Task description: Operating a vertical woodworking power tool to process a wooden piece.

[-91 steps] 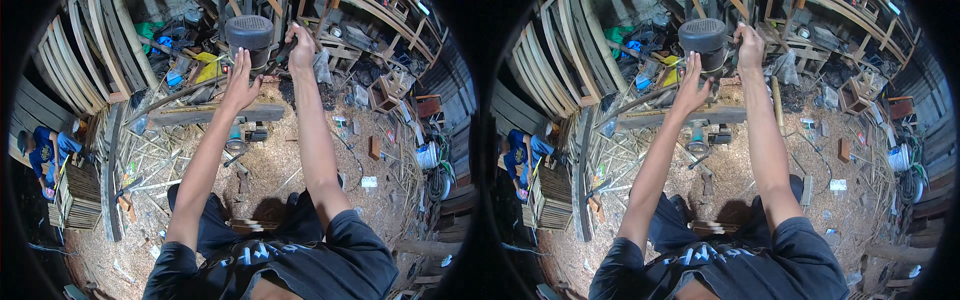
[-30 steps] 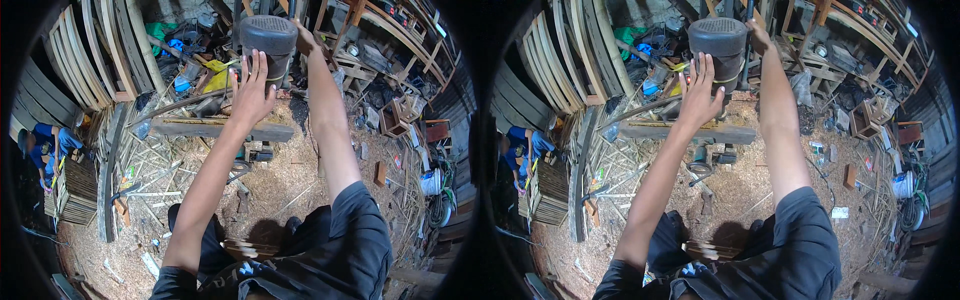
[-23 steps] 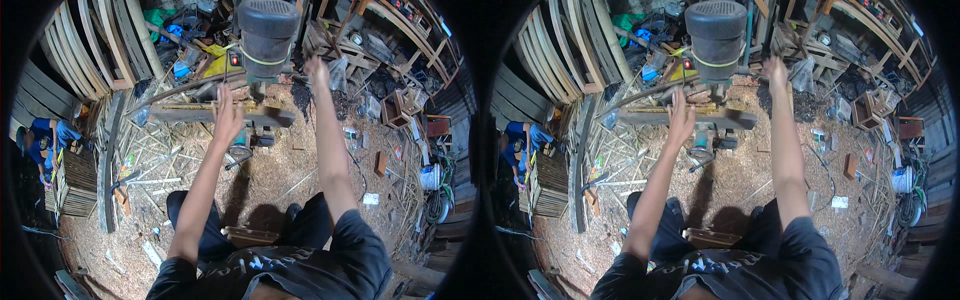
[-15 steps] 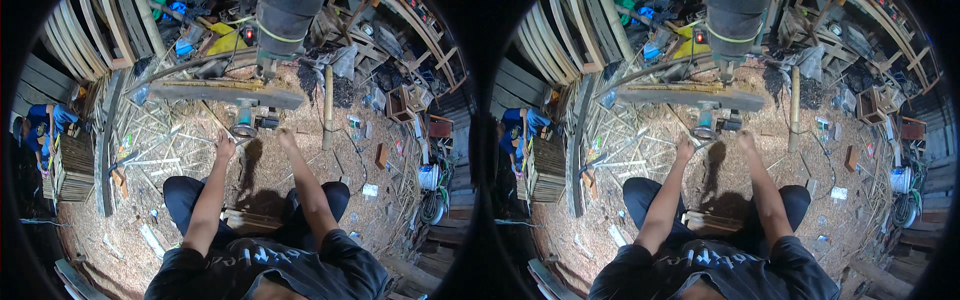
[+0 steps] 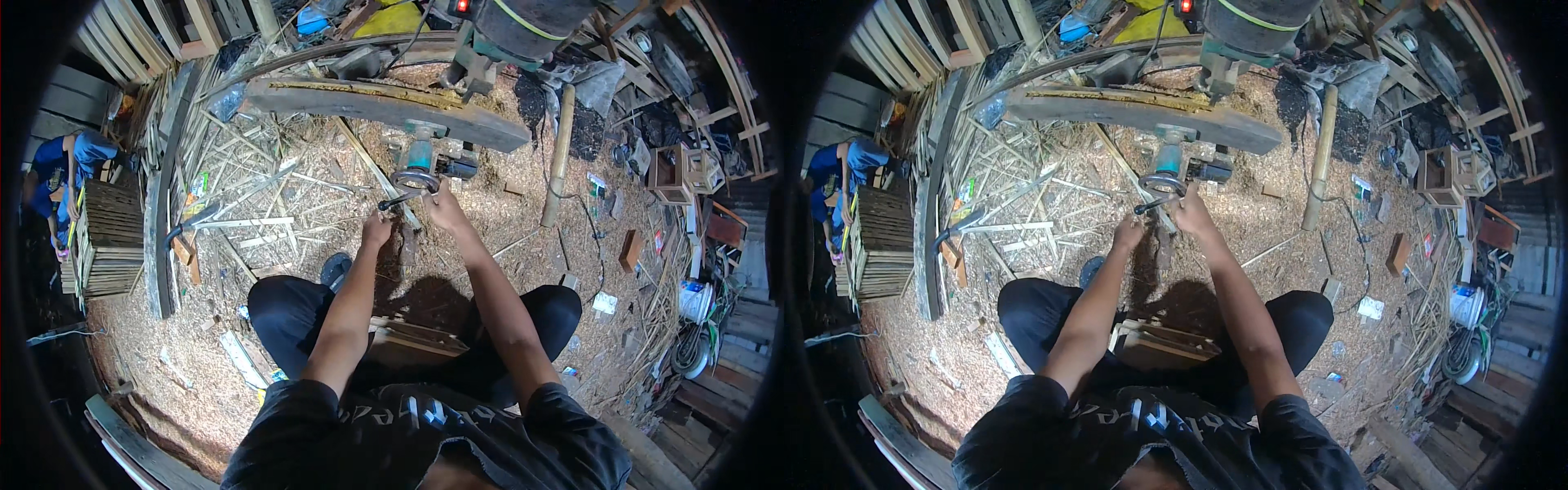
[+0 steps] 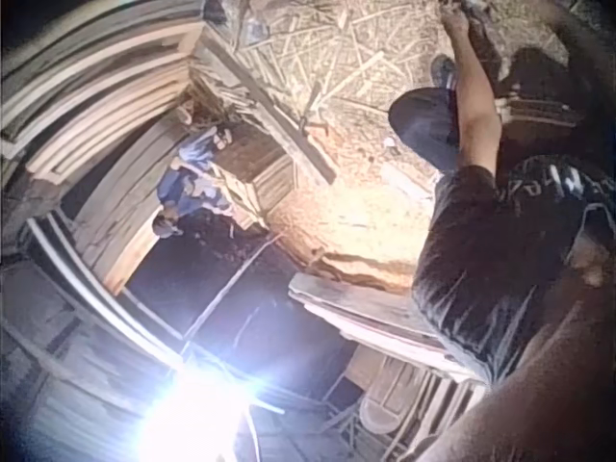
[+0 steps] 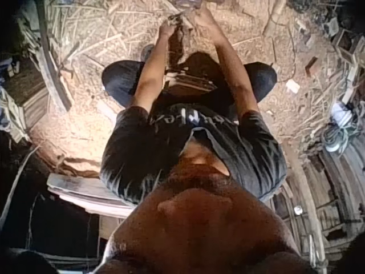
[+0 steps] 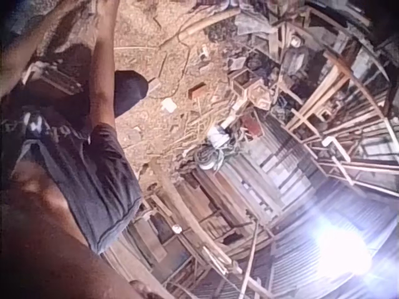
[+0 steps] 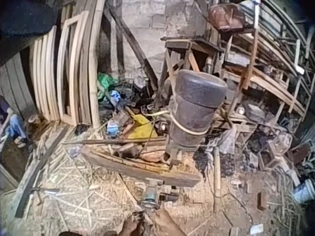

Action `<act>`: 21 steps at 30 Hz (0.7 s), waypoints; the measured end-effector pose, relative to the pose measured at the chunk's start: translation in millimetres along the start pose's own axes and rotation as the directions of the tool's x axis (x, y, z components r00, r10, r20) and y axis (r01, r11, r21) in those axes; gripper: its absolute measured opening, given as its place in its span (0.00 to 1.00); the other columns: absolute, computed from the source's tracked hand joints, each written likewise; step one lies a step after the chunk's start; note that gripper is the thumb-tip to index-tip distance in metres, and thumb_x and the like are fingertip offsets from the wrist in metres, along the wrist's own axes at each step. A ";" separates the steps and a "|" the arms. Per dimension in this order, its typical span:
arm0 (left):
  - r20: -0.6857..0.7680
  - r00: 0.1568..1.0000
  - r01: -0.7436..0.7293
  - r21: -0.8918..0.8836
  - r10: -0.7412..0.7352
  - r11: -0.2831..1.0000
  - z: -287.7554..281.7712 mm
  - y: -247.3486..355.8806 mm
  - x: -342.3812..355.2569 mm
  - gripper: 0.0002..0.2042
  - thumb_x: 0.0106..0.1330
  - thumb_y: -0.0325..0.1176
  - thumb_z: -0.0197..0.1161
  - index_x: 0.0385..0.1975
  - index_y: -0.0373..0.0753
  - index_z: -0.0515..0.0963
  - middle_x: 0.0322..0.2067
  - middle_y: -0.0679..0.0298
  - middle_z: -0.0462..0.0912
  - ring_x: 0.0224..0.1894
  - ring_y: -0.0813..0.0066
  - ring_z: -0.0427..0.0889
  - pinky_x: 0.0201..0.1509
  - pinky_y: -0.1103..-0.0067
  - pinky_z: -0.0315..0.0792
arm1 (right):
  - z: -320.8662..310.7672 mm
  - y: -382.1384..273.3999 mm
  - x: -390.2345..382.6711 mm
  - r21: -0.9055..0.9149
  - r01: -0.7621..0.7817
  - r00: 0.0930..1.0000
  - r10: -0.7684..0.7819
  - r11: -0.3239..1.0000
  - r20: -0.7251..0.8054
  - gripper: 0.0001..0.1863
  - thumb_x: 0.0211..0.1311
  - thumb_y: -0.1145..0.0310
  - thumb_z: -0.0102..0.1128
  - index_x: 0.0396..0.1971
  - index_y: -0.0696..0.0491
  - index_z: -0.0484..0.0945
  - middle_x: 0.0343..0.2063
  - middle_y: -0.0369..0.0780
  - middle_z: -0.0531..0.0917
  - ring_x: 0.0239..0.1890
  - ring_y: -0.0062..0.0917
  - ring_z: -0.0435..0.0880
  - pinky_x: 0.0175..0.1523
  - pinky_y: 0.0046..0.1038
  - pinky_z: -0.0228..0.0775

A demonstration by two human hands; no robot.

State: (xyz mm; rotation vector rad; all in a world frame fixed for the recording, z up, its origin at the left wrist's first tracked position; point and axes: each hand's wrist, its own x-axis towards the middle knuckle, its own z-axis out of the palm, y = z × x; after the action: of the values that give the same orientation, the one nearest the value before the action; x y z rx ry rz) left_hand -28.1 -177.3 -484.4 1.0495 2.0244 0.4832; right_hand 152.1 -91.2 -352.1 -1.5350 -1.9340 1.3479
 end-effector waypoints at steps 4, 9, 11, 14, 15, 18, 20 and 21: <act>-0.040 0.999 0.010 -0.146 -0.016 0.989 -7.6 9.4 5.6 0.22 0.67 0.40 0.54 0.54 0.27 0.72 0.45 0.40 0.80 0.49 0.45 0.79 0.53 0.63 0.72 | -1.6 -2.6 4.9 -0.217 -0.151 0.988 0.148 0.964 -0.032 0.37 0.70 0.60 0.49 0.65 0.72 0.46 0.37 0.61 0.79 0.43 0.53 0.81 0.50 0.43 0.72; -0.533 0.840 -0.386 -0.457 0.101 0.801 -30.3 91.9 4.1 0.13 0.71 0.35 0.51 0.43 0.32 0.77 0.35 0.48 0.82 0.38 0.58 0.81 0.45 0.67 0.72 | 3.2 -2.1 0.7 -0.288 -0.015 0.987 -0.033 0.958 -0.159 0.33 0.72 0.62 0.43 0.62 0.74 0.48 0.39 0.62 0.79 0.41 0.54 0.81 0.46 0.46 0.72; -0.595 0.765 -0.540 -0.386 0.245 0.748 -44.4 128.9 6.1 0.14 0.72 0.36 0.50 0.43 0.31 0.77 0.36 0.50 0.82 0.40 0.61 0.81 0.46 0.69 0.72 | 6.3 5.7 0.5 -0.244 -0.077 0.991 0.047 0.967 -0.125 0.32 0.72 0.62 0.44 0.61 0.74 0.51 0.40 0.63 0.79 0.43 0.55 0.80 0.48 0.47 0.71; -0.518 0.764 -0.563 -0.243 0.385 0.790 -51.7 176.2 6.8 0.14 0.68 0.39 0.52 0.41 0.34 0.78 0.29 0.48 0.81 0.34 0.53 0.82 0.41 0.65 0.74 | 7.3 27.7 7.8 -0.111 0.014 0.997 -0.023 0.994 -0.079 0.26 0.68 0.70 0.43 0.61 0.68 0.55 0.43 0.62 0.78 0.47 0.51 0.79 0.53 0.41 0.70; -0.445 0.801 -0.510 -0.159 0.400 0.845 -52.5 185.8 7.7 0.15 0.67 0.41 0.53 0.39 0.35 0.79 0.27 0.48 0.82 0.32 0.50 0.82 0.40 0.64 0.75 | 6.5 37.3 11.2 -0.074 0.088 0.995 -0.091 0.993 -0.048 0.25 0.66 0.73 0.44 0.61 0.65 0.57 0.44 0.60 0.78 0.48 0.48 0.79 0.54 0.38 0.70; -0.411 0.830 -0.364 0.113 0.377 0.925 -50.4 195.9 9.2 0.16 0.62 0.43 0.53 0.34 0.37 0.82 0.23 0.47 0.81 0.28 0.45 0.81 0.36 0.59 0.76 | -6.1 68.4 21.7 0.195 0.171 0.979 -0.145 0.966 -0.143 0.20 0.61 0.78 0.47 0.54 0.60 0.67 0.44 0.49 0.79 0.48 0.36 0.78 0.55 0.31 0.68; -0.476 0.772 -0.424 0.108 0.421 0.899 -47.3 193.8 12.0 0.17 0.61 0.43 0.53 0.34 0.37 0.83 0.23 0.45 0.81 0.27 0.45 0.81 0.36 0.58 0.76 | -8.0 81.2 31.4 0.222 -0.007 0.914 0.096 0.975 -0.393 0.12 0.63 0.76 0.51 0.46 0.59 0.73 0.44 0.45 0.79 0.46 0.30 0.77 0.53 0.29 0.68; -0.470 0.792 -0.395 0.091 0.389 0.914 -45.2 191.3 12.9 0.17 0.59 0.43 0.53 0.34 0.37 0.83 0.23 0.44 0.82 0.27 0.44 0.82 0.36 0.56 0.76 | -7.9 85.3 34.2 0.221 0.081 0.911 0.018 0.972 -0.412 0.12 0.63 0.76 0.51 0.46 0.59 0.73 0.44 0.45 0.79 0.46 0.30 0.77 0.53 0.29 0.68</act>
State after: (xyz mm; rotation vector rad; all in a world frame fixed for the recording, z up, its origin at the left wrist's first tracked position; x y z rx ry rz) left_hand 29.4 -54.0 -342.0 1.4669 2.2142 1.0674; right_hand 194.4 -59.6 -427.7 -1.5168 -1.4790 1.0821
